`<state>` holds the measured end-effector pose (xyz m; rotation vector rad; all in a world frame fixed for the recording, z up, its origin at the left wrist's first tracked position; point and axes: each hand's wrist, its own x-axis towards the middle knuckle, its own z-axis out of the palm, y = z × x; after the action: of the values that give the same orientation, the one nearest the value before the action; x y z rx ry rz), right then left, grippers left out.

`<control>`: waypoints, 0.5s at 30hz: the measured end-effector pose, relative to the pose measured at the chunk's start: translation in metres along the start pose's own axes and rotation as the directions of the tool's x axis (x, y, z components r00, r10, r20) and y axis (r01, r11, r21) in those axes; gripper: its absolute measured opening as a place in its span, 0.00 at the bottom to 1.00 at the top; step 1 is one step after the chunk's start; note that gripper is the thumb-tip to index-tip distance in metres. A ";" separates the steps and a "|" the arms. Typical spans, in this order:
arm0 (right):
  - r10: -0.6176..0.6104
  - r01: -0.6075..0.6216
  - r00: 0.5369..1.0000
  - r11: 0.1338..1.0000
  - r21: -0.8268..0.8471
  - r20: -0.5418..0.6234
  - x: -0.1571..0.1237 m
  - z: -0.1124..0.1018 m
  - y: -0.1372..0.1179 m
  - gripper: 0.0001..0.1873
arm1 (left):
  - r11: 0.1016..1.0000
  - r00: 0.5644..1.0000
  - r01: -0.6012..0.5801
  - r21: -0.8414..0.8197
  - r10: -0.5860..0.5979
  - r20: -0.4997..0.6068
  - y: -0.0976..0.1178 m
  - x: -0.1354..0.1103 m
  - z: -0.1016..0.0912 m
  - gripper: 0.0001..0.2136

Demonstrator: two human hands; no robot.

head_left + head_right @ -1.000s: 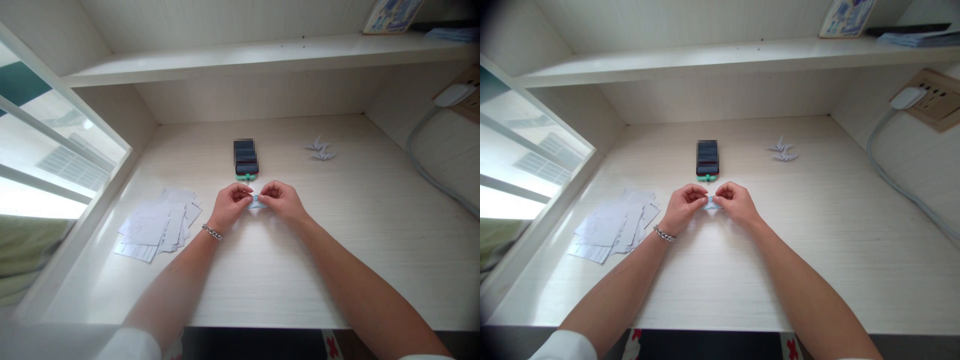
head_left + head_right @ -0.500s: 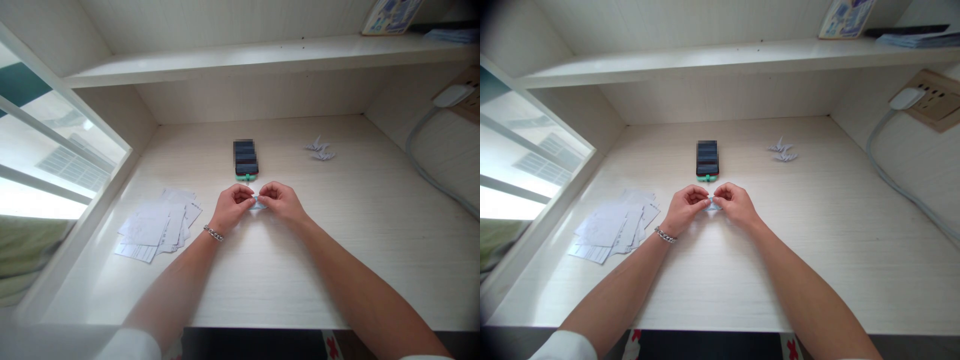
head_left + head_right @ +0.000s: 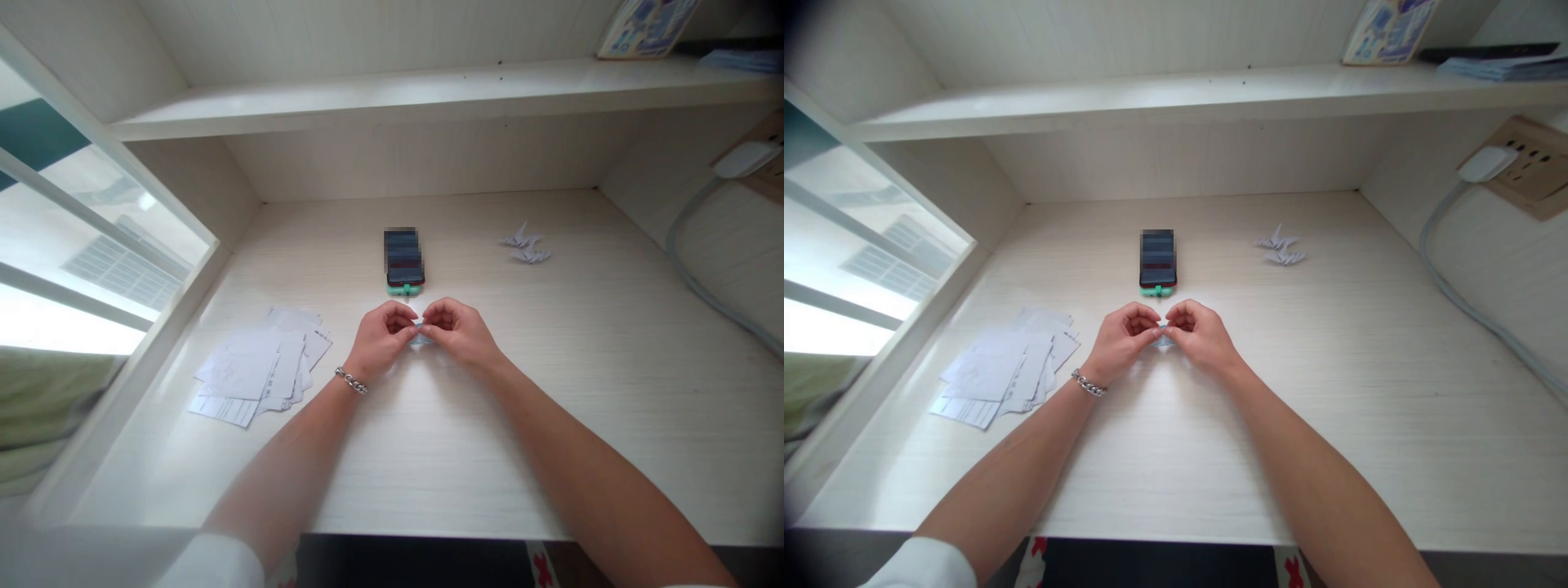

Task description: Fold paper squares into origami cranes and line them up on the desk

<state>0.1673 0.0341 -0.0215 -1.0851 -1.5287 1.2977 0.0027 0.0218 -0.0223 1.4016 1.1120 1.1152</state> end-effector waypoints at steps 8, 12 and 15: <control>-0.010 0.009 1.000 1.000 -0.013 -0.027 0.001 0.000 0.001 0.11 | 1.000 0.999 0.017 -0.020 -0.016 0.039 0.001 0.000 -0.002 0.10; -0.001 0.001 1.000 1.000 0.029 -0.028 0.002 -0.003 0.001 0.12 | 0.999 0.997 0.018 -0.050 -0.014 0.072 0.001 0.001 -0.005 0.09; 0.001 0.000 1.000 0.999 0.040 -0.020 0.002 -0.004 0.001 0.12 | 0.997 0.994 0.021 -0.068 -0.014 0.108 0.000 0.002 -0.007 0.10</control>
<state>0.1707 0.0373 -0.0222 -1.0700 -1.4821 1.3082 -0.0043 0.0250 -0.0210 1.3791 0.9986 1.0441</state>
